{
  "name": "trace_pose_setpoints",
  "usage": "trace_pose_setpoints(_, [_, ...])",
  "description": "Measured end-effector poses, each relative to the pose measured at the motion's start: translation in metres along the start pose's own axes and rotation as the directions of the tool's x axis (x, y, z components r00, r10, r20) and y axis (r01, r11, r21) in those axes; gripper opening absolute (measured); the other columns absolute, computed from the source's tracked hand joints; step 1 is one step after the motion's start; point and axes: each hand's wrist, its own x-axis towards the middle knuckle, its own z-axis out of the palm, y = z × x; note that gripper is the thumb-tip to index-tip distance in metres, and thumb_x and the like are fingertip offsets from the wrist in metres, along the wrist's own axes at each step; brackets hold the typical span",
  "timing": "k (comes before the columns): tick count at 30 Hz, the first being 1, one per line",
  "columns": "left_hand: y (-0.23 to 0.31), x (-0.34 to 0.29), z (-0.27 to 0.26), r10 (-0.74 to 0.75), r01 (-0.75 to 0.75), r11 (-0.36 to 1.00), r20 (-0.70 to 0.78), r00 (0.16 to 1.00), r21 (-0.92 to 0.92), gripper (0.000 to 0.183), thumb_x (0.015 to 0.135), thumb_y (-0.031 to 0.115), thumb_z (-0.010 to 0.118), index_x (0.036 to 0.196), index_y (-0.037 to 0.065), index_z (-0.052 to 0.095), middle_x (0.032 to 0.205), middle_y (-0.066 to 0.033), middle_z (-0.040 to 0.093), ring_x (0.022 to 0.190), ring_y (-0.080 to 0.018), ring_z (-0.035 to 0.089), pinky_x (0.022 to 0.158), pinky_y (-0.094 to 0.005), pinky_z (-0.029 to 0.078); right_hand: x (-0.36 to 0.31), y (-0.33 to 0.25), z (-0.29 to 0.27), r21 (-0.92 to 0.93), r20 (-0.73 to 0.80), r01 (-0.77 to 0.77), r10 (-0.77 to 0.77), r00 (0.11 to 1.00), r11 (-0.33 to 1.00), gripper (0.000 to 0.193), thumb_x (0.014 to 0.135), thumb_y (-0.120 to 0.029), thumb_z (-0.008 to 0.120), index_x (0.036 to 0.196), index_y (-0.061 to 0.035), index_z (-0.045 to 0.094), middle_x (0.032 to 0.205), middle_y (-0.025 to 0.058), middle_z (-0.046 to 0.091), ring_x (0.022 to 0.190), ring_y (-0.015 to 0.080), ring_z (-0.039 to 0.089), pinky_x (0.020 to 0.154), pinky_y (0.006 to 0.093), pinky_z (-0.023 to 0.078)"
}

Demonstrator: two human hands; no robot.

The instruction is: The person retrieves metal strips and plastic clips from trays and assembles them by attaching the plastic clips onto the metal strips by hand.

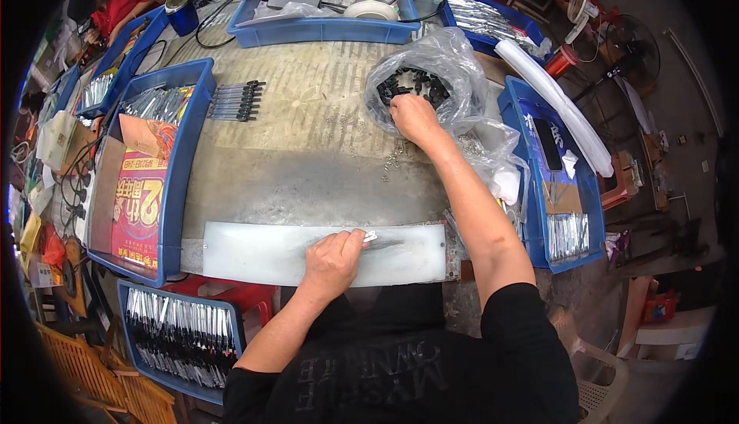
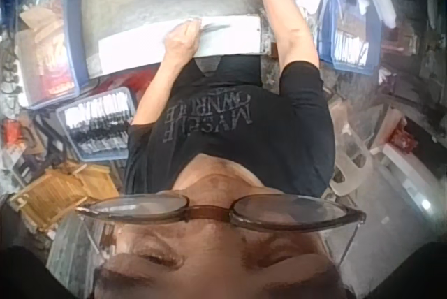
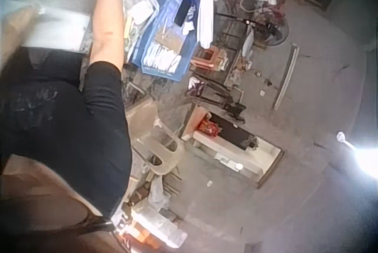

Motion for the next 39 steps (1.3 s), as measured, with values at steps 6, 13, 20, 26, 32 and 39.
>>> trace_pose_setpoints(6, [-0.001,0.001,0.0,-0.003,0.003,1.0,-0.021,1.0,-0.025,0.009,0.075,0.011,0.059,0.08,0.007,0.052,0.059,-0.0044,0.046,0.052,-0.0194,0.053,0.046,-0.0307,0.044,0.008,-0.003,-0.004,-0.062,0.193,-0.006,0.018,0.981,0.998,0.016,0.071,-0.009,0.052,0.077,0.0002,0.063,0.083,0.0208,0.061,0.083,0.0347,0.059,0.073,0.0437,0.046])
trace_pose_setpoints(13, [0.0,0.0,0.0,-0.018,0.017,0.998,-0.018,1.0,-0.061,0.013,0.072,0.007,0.062,0.081,0.004,0.052,0.059,-0.0067,0.05,0.052,-0.0225,0.053,0.045,-0.0332,0.043,-0.001,-0.007,-0.015,0.007,0.203,-0.054,0.052,0.978,0.998,0.018,0.07,-0.007,0.049,0.081,0.0001,0.061,0.083,0.0208,0.061,0.083,0.0365,0.058,0.073,0.0436,0.045])
trace_pose_setpoints(20, [0.0,0.0,-0.001,-0.002,-0.003,0.997,-0.068,0.998,-0.081,0.015,0.071,0.007,0.063,0.082,0.004,0.052,0.06,-0.0072,0.05,0.052,-0.0229,0.054,0.045,-0.0337,0.042,-0.034,-0.004,-0.041,0.548,-0.092,-0.123,0.205,0.974,0.828,0.019,0.073,-0.006,0.057,0.092,-0.0012,0.056,0.07,0.0081,0.057,0.065,0.0156,0.057,0.06,0.0259,0.045])
trace_pose_setpoints(26, [0.0,-0.003,-0.003,-0.009,0.003,0.995,-0.065,0.998,-0.096,0.016,0.071,0.006,0.063,0.083,0.004,0.052,0.06,-0.0078,0.051,0.052,-0.0236,0.054,0.045,-0.0341,0.042,-0.105,-0.039,-0.062,0.927,0.129,-0.196,0.22,0.967,0.321,0.012,0.079,-0.008,0.061,0.086,0.0009,0.055,0.068,0.0015,0.057,0.055,0.0057,0.052,0.05,0.0179,0.041])
trace_pose_setpoints(32, [0.014,-0.003,-0.016,0.015,-0.021,0.997,-0.082,0.996,-0.08,0.012,0.074,0.009,0.061,0.078,0.005,0.051,0.057,-0.0062,0.046,0.051,-0.0211,0.053,0.044,-0.0323,0.042,-0.169,-0.063,-0.053,0.952,0.212,-0.257,0.248,0.945,0.165,0.015,0.081,-0.015,0.062,0.081,-0.0015,0.056,0.064,0.0015,0.057,0.049,0.0033,0.049,0.045,0.0155,0.038])
trace_pose_setpoints(39, [0.027,-0.004,-0.025,0.068,-0.07,0.997,-0.057,0.996,-0.041,0.012,0.074,0.01,0.061,0.079,0.004,0.052,0.057,-0.006,0.046,0.05,-0.0208,0.052,0.045,-0.0318,0.042,-0.199,-0.086,-0.051,0.958,0.237,-0.274,0.317,0.918,0.079,0.017,0.082,-0.018,0.062,0.076,-0.0029,0.055,0.06,0.0009,0.056,0.046,0.0017,0.046,0.043,0.0144,0.036])
